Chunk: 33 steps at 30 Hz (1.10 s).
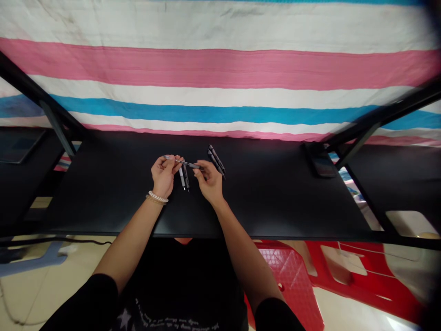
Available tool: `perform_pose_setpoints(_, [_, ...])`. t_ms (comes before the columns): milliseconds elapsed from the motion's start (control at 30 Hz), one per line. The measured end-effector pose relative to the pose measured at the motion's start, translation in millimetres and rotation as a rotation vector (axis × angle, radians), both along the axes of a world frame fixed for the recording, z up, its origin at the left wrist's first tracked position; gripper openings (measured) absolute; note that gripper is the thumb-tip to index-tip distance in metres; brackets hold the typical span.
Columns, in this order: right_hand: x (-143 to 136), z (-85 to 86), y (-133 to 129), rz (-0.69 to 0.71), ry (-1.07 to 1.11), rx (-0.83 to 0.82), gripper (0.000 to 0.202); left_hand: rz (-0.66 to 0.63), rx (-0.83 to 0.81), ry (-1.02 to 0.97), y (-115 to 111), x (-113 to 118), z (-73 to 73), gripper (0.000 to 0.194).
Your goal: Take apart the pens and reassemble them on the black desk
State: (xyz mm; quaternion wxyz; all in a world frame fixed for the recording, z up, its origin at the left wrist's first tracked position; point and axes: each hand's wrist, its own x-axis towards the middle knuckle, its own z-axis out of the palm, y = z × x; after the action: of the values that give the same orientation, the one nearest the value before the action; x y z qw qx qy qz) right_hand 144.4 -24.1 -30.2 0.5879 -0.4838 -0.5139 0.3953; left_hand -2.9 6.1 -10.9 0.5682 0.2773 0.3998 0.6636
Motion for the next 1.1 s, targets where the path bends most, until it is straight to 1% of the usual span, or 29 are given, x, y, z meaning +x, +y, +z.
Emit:
perform_pose_setpoints(133, [0.9,2.4,-1.2,0.041,-0.011,-0.08,0.041,-0.004,-0.009,0.0,0.2,-0.1,0.8,0.042])
perform_pose_setpoints(200, [1.6,3.3,-2.0,0.028,-0.033,-0.067,0.042,-0.001,-0.006,0.013,0.2,0.1,1.0,0.04])
perform_pose_setpoints(300, [3.6,3.6,-2.8,0.06,-0.112,-0.052,0.04,0.011,-0.001,0.027,0.6,-0.6,1.0,0.04])
perform_pose_setpoints(367, [4.8,3.3,-3.3,0.056,-0.148,-0.056,0.04,0.011,-0.001,0.029,1.0,-1.3,1.0,0.041])
perform_pose_setpoints(433, [5.5,3.1,-3.6,0.039,-0.153,-0.048,0.041,0.012,0.002,0.028,1.2,-1.8,1.0,0.041])
perform_pose_setpoints(533, [5.9,3.3,-4.0,0.08,-0.175,-0.077,0.044,0.009,0.004,0.032,0.9,-1.4,1.7,0.042])
perform_pose_setpoints(633, [6.1,3.5,-4.0,0.061,-0.193,-0.062,0.043,0.012,0.003,0.024,0.0,-0.3,3.2,0.043])
perform_pose_setpoints(767, [6.9,3.4,-4.0,0.135,-0.231,-0.078,0.048,0.011,-0.002,0.025,-1.1,0.5,5.2,0.041])
perform_pose_setpoints(833, [7.2,3.9,-4.2,0.113,-0.247,-0.059,0.045,0.003,-0.004,0.027,-1.5,0.6,5.6,0.039])
perform_pose_setpoints(933, [7.5,5.7,-4.4,0.062,-0.264,0.011,0.036,0.001,-0.001,0.019,-2.2,0.8,5.8,0.04])
perform_pose_setpoints(1033, [7.4,6.9,-4.5,0.074,-0.301,-0.001,0.039,-0.031,0.007,0.043,-3.3,1.1,5.9,0.039])
perform_pose_setpoints(1100, [6.7,6.8,-4.8,0.087,-0.296,-0.004,0.037,-0.036,0.017,0.061,-3.9,1.3,5.9,0.038])
